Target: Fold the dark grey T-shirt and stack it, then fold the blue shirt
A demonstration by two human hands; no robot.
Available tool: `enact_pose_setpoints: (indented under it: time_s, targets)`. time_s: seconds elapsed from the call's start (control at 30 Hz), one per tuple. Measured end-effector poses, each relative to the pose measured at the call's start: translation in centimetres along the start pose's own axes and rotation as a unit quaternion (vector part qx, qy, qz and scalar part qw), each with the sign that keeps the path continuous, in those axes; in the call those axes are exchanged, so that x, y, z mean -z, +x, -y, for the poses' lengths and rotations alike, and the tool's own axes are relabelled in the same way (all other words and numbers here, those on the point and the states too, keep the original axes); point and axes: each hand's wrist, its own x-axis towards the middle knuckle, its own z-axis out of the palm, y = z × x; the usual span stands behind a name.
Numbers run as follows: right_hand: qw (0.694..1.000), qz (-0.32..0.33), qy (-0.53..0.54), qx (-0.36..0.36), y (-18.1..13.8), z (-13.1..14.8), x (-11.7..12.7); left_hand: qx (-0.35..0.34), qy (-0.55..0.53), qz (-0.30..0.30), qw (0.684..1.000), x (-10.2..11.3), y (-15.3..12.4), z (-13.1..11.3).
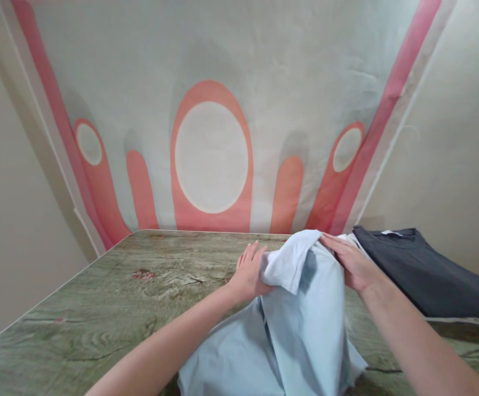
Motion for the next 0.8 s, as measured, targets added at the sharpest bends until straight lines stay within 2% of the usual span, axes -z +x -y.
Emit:
enact_pose_setpoints:
  time_s: [0.07, 0.13, 0.23, 0.3, 0.37, 0.43, 0.53, 0.57, 0.6, 0.67, 0.73, 0.8]
  targets:
    - [1.0, -0.003, -0.012, 0.012, -0.1, 0.7, 0.6, -0.012, -0.039, 0.003, 0.999, -0.3, 1.7, 0.6]
    - [0.999, -0.014, -0.022, 0.021, 0.2, 1.1, 1.8, -0.008, -0.135, 0.004, 0.991, 0.4, 3.4, 0.9]
    - [0.997, -0.06, -0.046, 0.029, 1.6, 1.0, 4.3, 0.064, -0.272, -0.057, 0.958, 2.7, 5.7, 0.5]
    - [0.989, -0.111, -0.089, 0.038, 2.6, 0.5, 5.8, 0.115, -0.31, -0.104, 0.938, 4.2, 7.0, -0.2]
    - [0.973, -0.139, -0.168, 0.076, 3.1, -0.2, 6.4, 0.135, -0.323, -0.083, 0.933, 5.2, 8.0, -1.5]
    - [0.953, -0.09, -0.26, 0.129, 2.9, -0.6, 5.5, 0.134, -0.306, -0.027, 0.942, 5.4, 8.6, -3.1]
    - [0.921, 0.08, -0.337, 0.178, 1.4, -1.0, 2.1, 0.098, -0.278, 0.037, 0.955, 4.3, 8.7, -5.9]
    - [0.913, 0.114, -0.342, 0.192, 0.8, -1.1, 0.9, 0.075, -0.289, 0.057, 0.953, 3.8, 8.6, -6.7]
    - [0.906, 0.122, -0.347, 0.211, 0.4, -1.2, -0.2, 0.049, -0.31, 0.076, 0.946, 3.2, 8.4, -7.4]
    - [0.898, 0.094, -0.363, 0.229, 0.1, -1.2, -1.3, -0.004, -0.364, 0.1, 0.926, 2.3, 8.2, -8.0]
    - [0.902, 0.065, -0.368, 0.217, 0.3, -1.1, -1.1, -0.025, -0.394, 0.097, 0.914, 1.7, 7.9, -7.6]
    - [0.919, 0.057, -0.345, 0.183, 0.7, -0.8, 0.0, -0.01, -0.386, 0.1, 0.917, 1.4, 7.7, -6.6]
